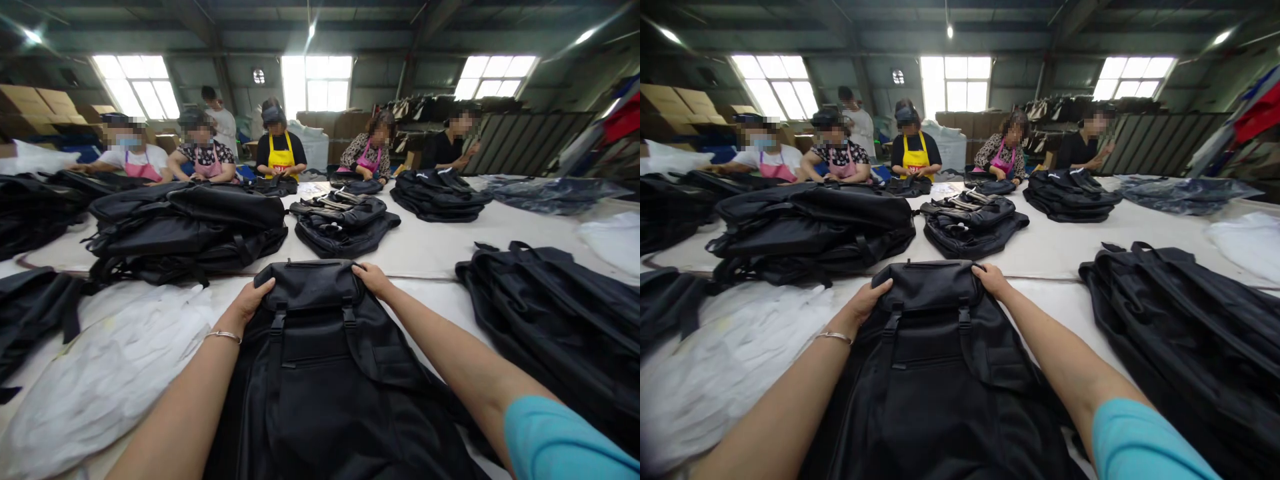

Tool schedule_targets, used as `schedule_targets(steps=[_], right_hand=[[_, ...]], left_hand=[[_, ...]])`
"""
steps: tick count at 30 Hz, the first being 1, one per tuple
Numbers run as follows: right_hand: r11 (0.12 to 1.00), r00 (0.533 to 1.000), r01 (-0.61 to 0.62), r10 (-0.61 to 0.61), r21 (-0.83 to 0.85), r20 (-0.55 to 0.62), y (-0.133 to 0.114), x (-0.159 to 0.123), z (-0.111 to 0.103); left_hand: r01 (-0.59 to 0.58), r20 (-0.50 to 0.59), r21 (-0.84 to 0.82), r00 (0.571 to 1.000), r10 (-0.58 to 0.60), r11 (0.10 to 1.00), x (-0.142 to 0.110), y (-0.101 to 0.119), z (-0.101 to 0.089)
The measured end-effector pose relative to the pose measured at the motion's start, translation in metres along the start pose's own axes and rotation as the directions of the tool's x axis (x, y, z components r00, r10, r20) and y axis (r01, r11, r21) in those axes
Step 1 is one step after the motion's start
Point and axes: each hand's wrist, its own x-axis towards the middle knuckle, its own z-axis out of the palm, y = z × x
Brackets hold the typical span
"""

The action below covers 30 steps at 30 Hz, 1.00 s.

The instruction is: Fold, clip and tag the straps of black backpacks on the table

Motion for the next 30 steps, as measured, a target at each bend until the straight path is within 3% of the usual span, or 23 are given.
schedule_targets(steps=[2,4,9,13,16,18,20,22,23,26,28,30], right_hand=[[0.999,0.999,-0.041,0.040,-0.035,-0.017,0.000,0.008,0.003],[0.992,0.995,-0.096,0.095,-0.085,-0.014,-0.002,0.015,0.012],[0.961,0.983,-0.178,0.181,-0.213,-0.006,-0.009,0.018,0.030],[0.947,0.987,-0.158,0.158,-0.281,-0.021,-0.019,0.008,0.012],[0.949,0.997,-0.065,0.052,-0.309,-0.051,-0.051,0.000,-0.006],[0.940,0.987,0.114,-0.144,-0.322,-0.071,-0.082,-0.008,-0.008],[0.843,0.883,0.410,-0.462,-0.349,-0.079,-0.108,-0.017,0.003],[0.726,0.780,0.588,-0.626,-0.356,0.012,-0.119,-0.025,0.024],[0.710,0.775,0.612,-0.626,-0.347,0.087,-0.117,-0.027,0.036],[0.771,0.837,0.543,-0.468,-0.331,0.282,-0.094,-0.023,0.064],[0.797,0.857,0.500,-0.401,-0.338,0.323,-0.080,-0.014,0.070],[0.785,0.843,0.515,-0.391,-0.344,0.371,-0.076,-0.005,0.066]], left_hand=[[-0.020,-0.170,0.300,0.983,0.074,0.954,0.005,-0.003,0.004],[0.051,-0.287,0.504,0.951,0.112,0.862,0.012,-0.007,0.010],[0.229,-0.433,0.676,0.893,0.125,0.701,0.021,-0.016,0.023],[0.256,-0.448,0.732,0.879,0.162,0.631,0.009,-0.012,0.026],[0.153,-0.365,0.856,0.855,0.368,0.495,-0.003,0.001,0.030],[-0.010,-0.176,0.947,0.821,0.543,0.321,-0.006,0.009,0.035],[-0.202,0.066,0.964,0.813,0.578,0.174,-0.005,0.012,0.044],[-0.336,0.246,0.934,0.848,0.470,0.118,-0.001,0.006,0.053],[-0.356,0.285,0.927,0.872,0.397,0.116,0.001,0.001,0.058],[-0.304,0.268,0.943,0.935,0.235,0.135,0.008,-0.015,0.065],[-0.279,0.250,0.950,0.949,0.194,0.142,0.010,-0.021,0.066],[-0.277,0.249,0.949,0.952,0.181,0.151,0.012,-0.022,0.065]])
